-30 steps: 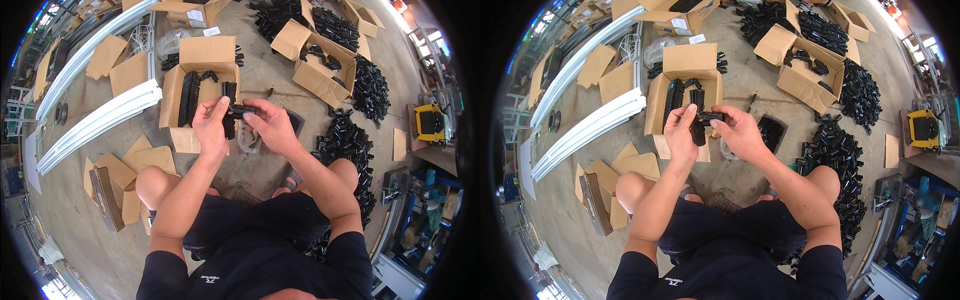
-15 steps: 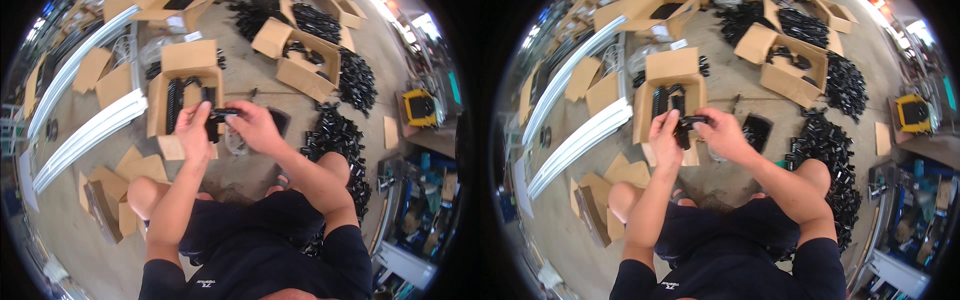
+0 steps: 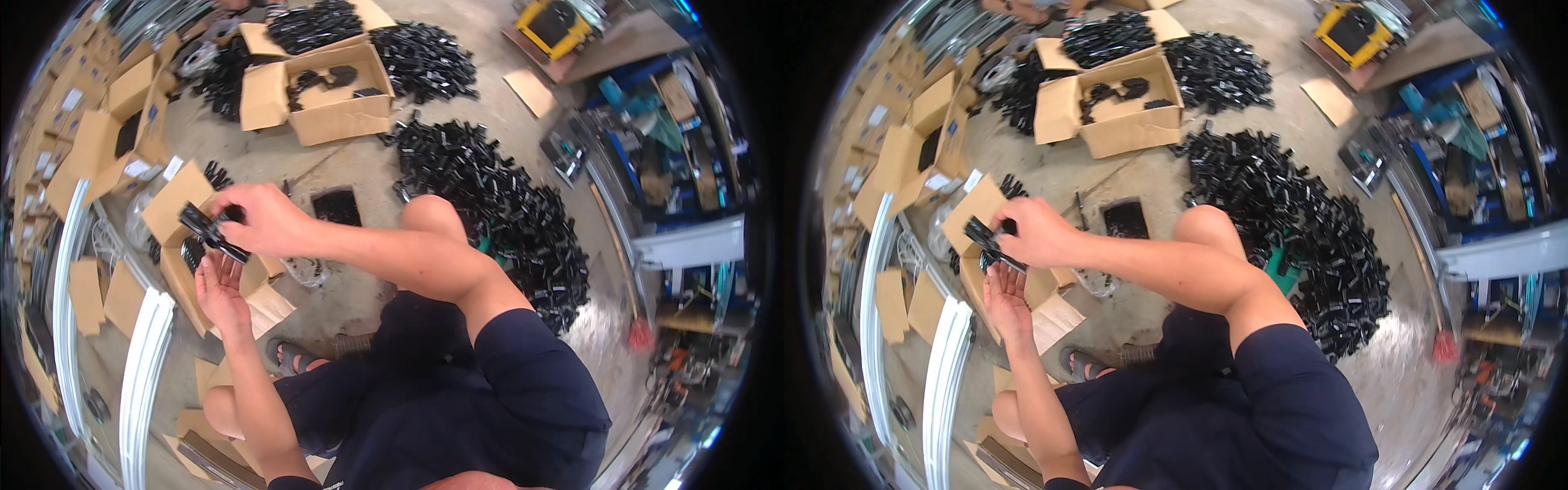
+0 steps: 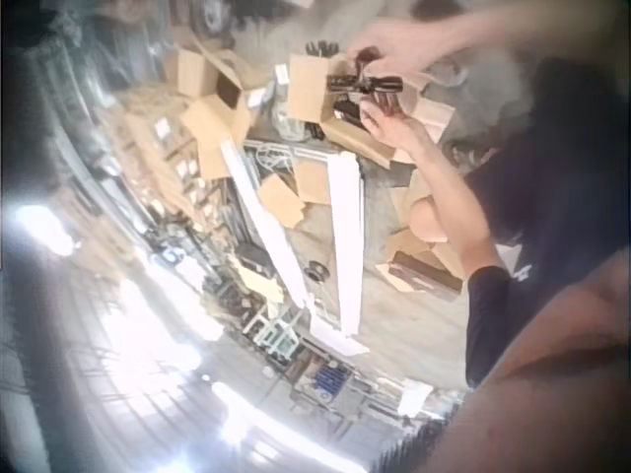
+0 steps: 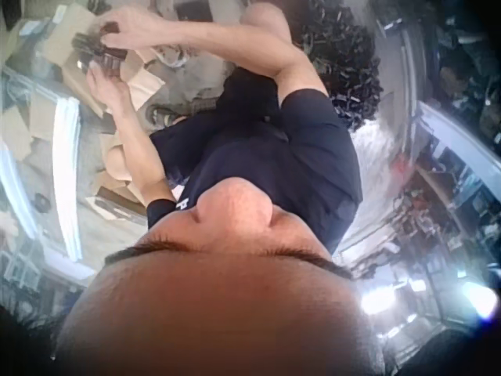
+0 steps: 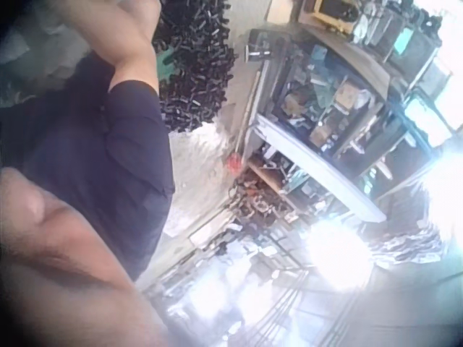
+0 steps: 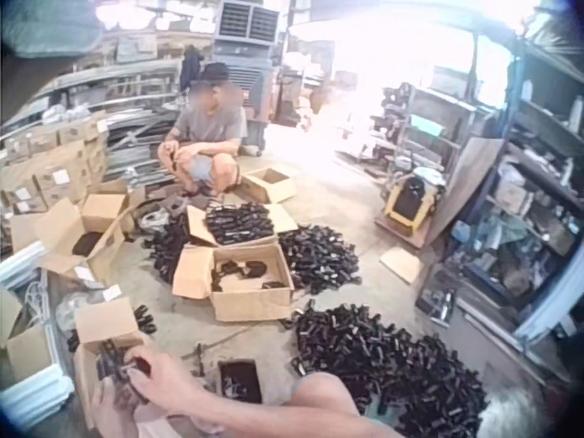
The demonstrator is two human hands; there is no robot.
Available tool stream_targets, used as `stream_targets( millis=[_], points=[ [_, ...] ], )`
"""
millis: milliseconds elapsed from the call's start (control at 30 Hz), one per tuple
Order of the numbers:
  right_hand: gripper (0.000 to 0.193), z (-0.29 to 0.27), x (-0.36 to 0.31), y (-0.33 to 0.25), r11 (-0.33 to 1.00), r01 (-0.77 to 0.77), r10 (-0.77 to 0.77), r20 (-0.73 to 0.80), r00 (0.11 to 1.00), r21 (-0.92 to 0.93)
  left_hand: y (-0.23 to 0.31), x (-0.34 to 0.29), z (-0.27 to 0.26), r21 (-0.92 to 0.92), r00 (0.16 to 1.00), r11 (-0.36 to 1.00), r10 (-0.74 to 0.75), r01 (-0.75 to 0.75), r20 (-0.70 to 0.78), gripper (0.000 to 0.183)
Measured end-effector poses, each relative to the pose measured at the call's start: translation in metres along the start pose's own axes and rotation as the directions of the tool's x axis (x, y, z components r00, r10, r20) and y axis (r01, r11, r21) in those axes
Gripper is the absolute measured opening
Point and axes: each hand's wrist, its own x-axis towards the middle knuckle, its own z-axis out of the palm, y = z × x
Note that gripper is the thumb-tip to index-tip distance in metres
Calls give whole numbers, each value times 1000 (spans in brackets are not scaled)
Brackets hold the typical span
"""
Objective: The person assembles black plastic corner joints by hand while sitting on the floor, handling one piece at a time and placing the assembled units back into a cardboard box.
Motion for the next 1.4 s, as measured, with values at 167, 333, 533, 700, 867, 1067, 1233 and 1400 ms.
stream_targets(
  millis=[167,333,533,700,867,1067,1233,1400],
  points=[
    [27,-84,-10,-51,985,151,-166,-237,957,-81,-10,1,5,79,980,990,-129,118,149,29],
    [31,-193,-85,-53,943,-214,91,-420,903,-255,-11,-1,14,166,947,969,-219,183,236,27],
    [33,-307,-260,72,709,-647,293,-718,631,-279,-22,-8,18,224,928,955,-254,196,273,26],
    [34,-346,-411,106,301,-887,320,-839,439,-350,-22,-13,14,272,929,943,-264,192,261,27],
    [33,-383,-549,103,46,-985,231,-958,171,-165,-27,-24,19,304,918,932,-287,200,275,27],
    [27,-426,-619,108,111,-988,12,-994,105,-103,-42,-32,25,374,900,908,-313,189,305,27],
    [29,-398,-501,124,568,-820,241,-939,247,-70,-28,-33,17,385,913,913,-266,135,309,29],
    [24,-328,-320,73,836,-526,219,-785,580,-156,5,-25,5,354,958,932,-172,83,229,31]
  ],
)
